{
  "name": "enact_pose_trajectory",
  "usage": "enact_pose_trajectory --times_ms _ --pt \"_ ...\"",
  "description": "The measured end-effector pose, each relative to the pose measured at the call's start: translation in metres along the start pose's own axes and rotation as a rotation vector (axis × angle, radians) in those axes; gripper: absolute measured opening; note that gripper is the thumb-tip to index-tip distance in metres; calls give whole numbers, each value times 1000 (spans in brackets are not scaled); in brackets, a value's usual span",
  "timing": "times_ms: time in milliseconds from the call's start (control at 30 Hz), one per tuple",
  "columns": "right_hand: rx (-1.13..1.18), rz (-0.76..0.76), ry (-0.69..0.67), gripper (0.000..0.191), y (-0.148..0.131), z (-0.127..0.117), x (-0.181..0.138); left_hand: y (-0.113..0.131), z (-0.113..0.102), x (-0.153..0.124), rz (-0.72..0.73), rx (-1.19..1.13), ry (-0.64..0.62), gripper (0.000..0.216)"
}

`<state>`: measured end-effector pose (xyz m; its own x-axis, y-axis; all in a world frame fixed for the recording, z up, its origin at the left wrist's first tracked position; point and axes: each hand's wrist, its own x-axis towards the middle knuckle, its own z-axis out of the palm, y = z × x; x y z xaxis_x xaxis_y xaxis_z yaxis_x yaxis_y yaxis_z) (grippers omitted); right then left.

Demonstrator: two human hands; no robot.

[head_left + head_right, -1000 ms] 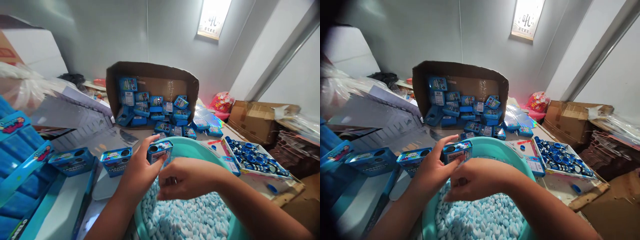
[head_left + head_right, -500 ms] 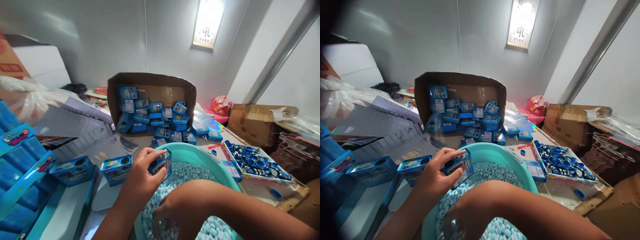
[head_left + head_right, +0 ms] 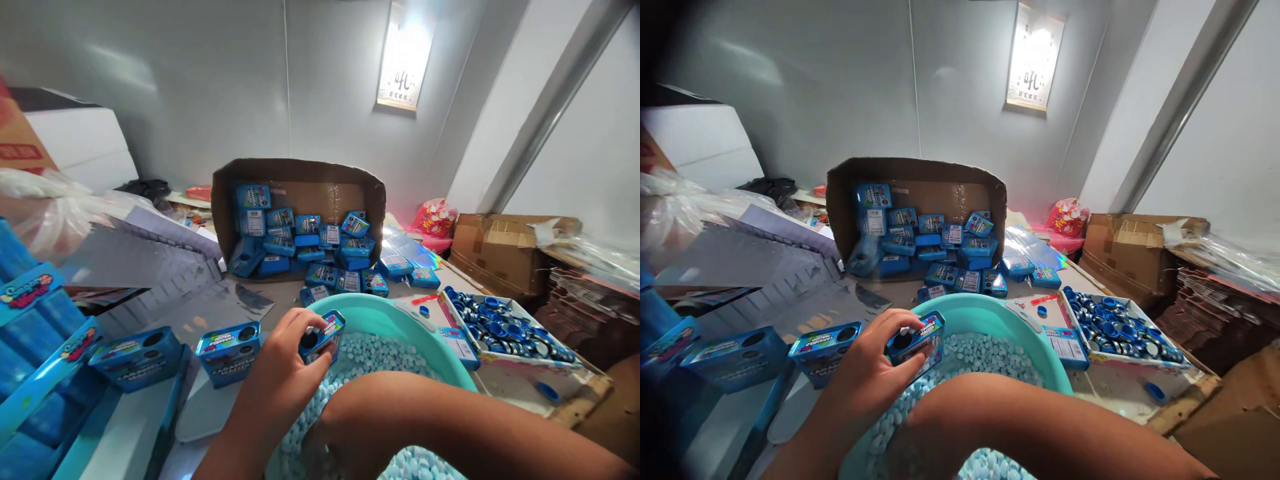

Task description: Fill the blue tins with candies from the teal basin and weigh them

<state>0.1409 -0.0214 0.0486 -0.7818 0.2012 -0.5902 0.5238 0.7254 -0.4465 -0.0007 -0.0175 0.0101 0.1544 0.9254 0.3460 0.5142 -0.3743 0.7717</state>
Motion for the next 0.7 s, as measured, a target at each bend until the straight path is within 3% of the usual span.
enact_pose_trajectory --times_ms 233,467,700 --pt "30 -13 -64 40 8 5 9 1 2 0 -62 26 54 16" --pt "42 40 -80 44 4 1 5 0 2 0 -22 3 58 8" --pt "-93 168 85 47 12 6 0 -2 4 -2 -126 19 97 25"
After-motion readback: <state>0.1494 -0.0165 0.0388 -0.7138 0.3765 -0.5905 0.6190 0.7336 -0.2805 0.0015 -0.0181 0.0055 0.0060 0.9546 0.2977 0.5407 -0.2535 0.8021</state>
